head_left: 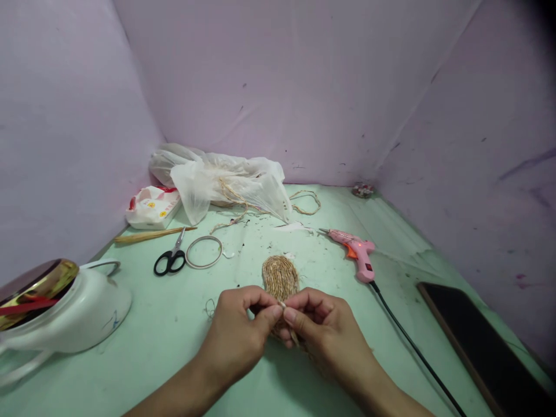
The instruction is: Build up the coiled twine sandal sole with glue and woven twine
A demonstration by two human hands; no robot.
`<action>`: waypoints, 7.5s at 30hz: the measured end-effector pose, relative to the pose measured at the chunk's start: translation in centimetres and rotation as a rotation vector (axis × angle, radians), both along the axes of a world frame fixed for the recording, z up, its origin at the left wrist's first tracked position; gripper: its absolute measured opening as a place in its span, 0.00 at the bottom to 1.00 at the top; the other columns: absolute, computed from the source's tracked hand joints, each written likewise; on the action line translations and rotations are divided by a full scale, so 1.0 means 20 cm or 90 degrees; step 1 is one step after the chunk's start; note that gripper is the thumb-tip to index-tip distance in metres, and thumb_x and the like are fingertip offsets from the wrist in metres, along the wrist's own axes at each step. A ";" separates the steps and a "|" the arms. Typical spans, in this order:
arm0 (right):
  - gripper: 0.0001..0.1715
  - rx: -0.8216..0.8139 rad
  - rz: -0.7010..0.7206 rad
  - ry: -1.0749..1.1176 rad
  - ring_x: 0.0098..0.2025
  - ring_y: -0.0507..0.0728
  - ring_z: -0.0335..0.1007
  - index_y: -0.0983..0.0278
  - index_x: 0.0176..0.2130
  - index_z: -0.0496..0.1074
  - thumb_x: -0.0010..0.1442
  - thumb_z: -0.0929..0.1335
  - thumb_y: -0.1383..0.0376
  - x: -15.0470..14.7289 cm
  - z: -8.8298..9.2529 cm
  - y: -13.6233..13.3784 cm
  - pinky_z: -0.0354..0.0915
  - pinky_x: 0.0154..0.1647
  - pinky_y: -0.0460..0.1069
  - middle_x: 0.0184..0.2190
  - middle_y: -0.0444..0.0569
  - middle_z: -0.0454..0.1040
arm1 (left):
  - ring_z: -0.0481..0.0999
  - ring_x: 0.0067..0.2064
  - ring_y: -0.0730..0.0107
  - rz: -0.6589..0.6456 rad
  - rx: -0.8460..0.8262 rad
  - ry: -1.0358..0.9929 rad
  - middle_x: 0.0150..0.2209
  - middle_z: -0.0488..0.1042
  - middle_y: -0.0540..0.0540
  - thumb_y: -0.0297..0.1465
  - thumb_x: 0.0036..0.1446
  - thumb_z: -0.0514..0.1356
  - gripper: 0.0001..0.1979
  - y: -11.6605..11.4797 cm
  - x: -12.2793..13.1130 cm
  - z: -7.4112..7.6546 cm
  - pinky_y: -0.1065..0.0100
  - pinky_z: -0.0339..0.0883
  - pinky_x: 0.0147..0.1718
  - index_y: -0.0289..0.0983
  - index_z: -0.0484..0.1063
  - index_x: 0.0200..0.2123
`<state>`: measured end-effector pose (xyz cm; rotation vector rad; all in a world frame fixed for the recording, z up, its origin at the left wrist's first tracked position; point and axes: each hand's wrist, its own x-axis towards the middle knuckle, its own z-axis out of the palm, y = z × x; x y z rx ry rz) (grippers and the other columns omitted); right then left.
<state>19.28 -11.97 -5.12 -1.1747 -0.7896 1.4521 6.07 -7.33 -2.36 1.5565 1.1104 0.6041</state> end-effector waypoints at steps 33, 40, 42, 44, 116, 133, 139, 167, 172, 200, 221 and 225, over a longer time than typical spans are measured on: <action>0.16 -0.036 0.098 -0.044 0.20 0.48 0.65 0.65 0.32 0.69 0.43 0.73 0.62 0.02 0.08 0.01 0.63 0.17 0.42 0.20 0.41 0.69 | 0.64 0.23 0.76 -0.046 -0.092 -0.222 0.20 0.67 0.51 0.32 0.44 0.63 0.08 0.05 -0.05 -0.03 0.73 0.58 0.23 0.33 0.68 0.21; 0.04 0.147 -0.047 -0.405 0.23 0.51 0.67 0.62 0.29 0.74 0.51 0.68 0.65 0.00 0.06 -0.04 0.64 0.23 0.45 0.23 0.45 0.73 | 0.59 0.19 0.80 0.052 -0.116 -0.108 0.15 0.63 0.55 0.31 0.39 0.62 0.08 0.03 0.00 -0.01 0.75 0.53 0.19 0.34 0.67 0.20; 0.05 0.153 -0.059 -0.393 0.23 0.51 0.67 0.62 0.29 0.75 0.51 0.68 0.65 0.00 0.05 -0.04 0.65 0.23 0.45 0.24 0.46 0.74 | 0.60 0.20 0.79 0.046 -0.116 -0.117 0.16 0.64 0.54 0.31 0.39 0.62 0.07 0.03 0.00 0.00 0.74 0.55 0.20 0.34 0.68 0.21; 0.05 0.155 -0.059 -0.371 0.24 0.51 0.68 0.62 0.29 0.76 0.50 0.68 0.66 0.00 0.06 -0.03 0.65 0.24 0.46 0.25 0.47 0.75 | 0.61 0.20 0.79 0.031 -0.109 -0.138 0.16 0.65 0.54 0.31 0.40 0.62 0.06 0.04 0.00 -0.01 0.74 0.56 0.20 0.34 0.68 0.22; 0.12 -0.022 -0.056 -0.223 0.14 0.46 0.53 0.66 0.31 0.69 0.52 0.66 0.59 0.02 0.06 0.01 0.52 0.12 0.42 0.17 0.40 0.63 | 0.58 0.13 0.83 0.028 -0.230 -0.095 0.13 0.64 0.54 0.31 0.38 0.62 0.08 0.05 -0.02 -0.04 0.76 0.49 0.13 0.32 0.68 0.19; 0.10 -0.026 -0.011 -0.284 0.17 0.47 0.57 0.66 0.21 0.74 0.47 0.66 0.64 0.01 0.04 0.01 0.55 0.17 0.43 0.15 0.42 0.65 | 0.61 0.18 0.77 0.020 0.033 0.053 0.15 0.68 0.50 0.31 0.45 0.59 0.08 -0.01 -0.01 -0.07 0.74 0.55 0.17 0.34 0.75 0.20; 0.11 -0.003 -0.003 -0.344 0.22 0.50 0.63 0.66 0.23 0.75 0.48 0.65 0.64 0.00 0.03 0.00 0.59 0.22 0.44 0.19 0.46 0.71 | 0.68 0.21 0.72 -0.051 0.175 0.129 0.18 0.73 0.47 0.29 0.49 0.56 0.12 -0.02 -0.02 -0.07 0.73 0.59 0.20 0.35 0.75 0.19; 0.08 -0.017 -0.009 -0.388 0.19 0.49 0.58 0.65 0.21 0.70 0.47 0.64 0.65 0.00 0.03 0.00 0.56 0.19 0.43 0.16 0.42 0.65 | 0.64 0.17 0.77 0.023 -0.096 0.065 0.14 0.65 0.53 0.32 0.45 0.58 0.06 0.00 0.01 -0.05 0.74 0.57 0.18 0.34 0.69 0.22; 0.09 0.004 0.004 -0.385 0.20 0.49 0.60 0.66 0.22 0.71 0.50 0.64 0.66 0.00 0.03 0.00 0.57 0.20 0.43 0.17 0.44 0.69 | 0.65 0.20 0.76 0.021 -0.106 0.016 0.17 0.69 0.51 0.30 0.45 0.58 0.06 0.00 0.02 -0.03 0.74 0.60 0.21 0.33 0.72 0.23; 0.13 0.119 0.046 -0.463 0.22 0.49 0.65 0.64 0.23 0.73 0.54 0.62 0.67 0.00 0.00 -0.02 0.61 0.22 0.43 0.20 0.43 0.72 | 0.64 0.22 0.74 -0.074 0.044 0.068 0.18 0.66 0.50 0.30 0.51 0.50 0.11 -0.01 -0.01 -0.08 0.72 0.59 0.22 0.35 0.68 0.21; 0.08 0.096 -0.012 -0.444 0.20 0.49 0.66 0.65 0.23 0.72 0.50 0.65 0.68 0.00 0.02 -0.02 0.62 0.20 0.42 0.18 0.44 0.73 | 0.65 0.23 0.73 -0.021 -0.039 0.038 0.19 0.68 0.50 0.31 0.48 0.54 0.09 -0.02 0.00 -0.07 0.72 0.60 0.24 0.34 0.71 0.23; 0.08 0.079 -0.006 -0.435 0.18 0.48 0.64 0.65 0.22 0.71 0.49 0.65 0.68 0.01 0.03 -0.02 0.59 0.18 0.42 0.16 0.43 0.72 | 0.63 0.23 0.74 -0.083 -0.003 0.038 0.18 0.65 0.51 0.32 0.51 0.52 0.12 -0.02 -0.01 -0.07 0.72 0.58 0.24 0.34 0.68 0.20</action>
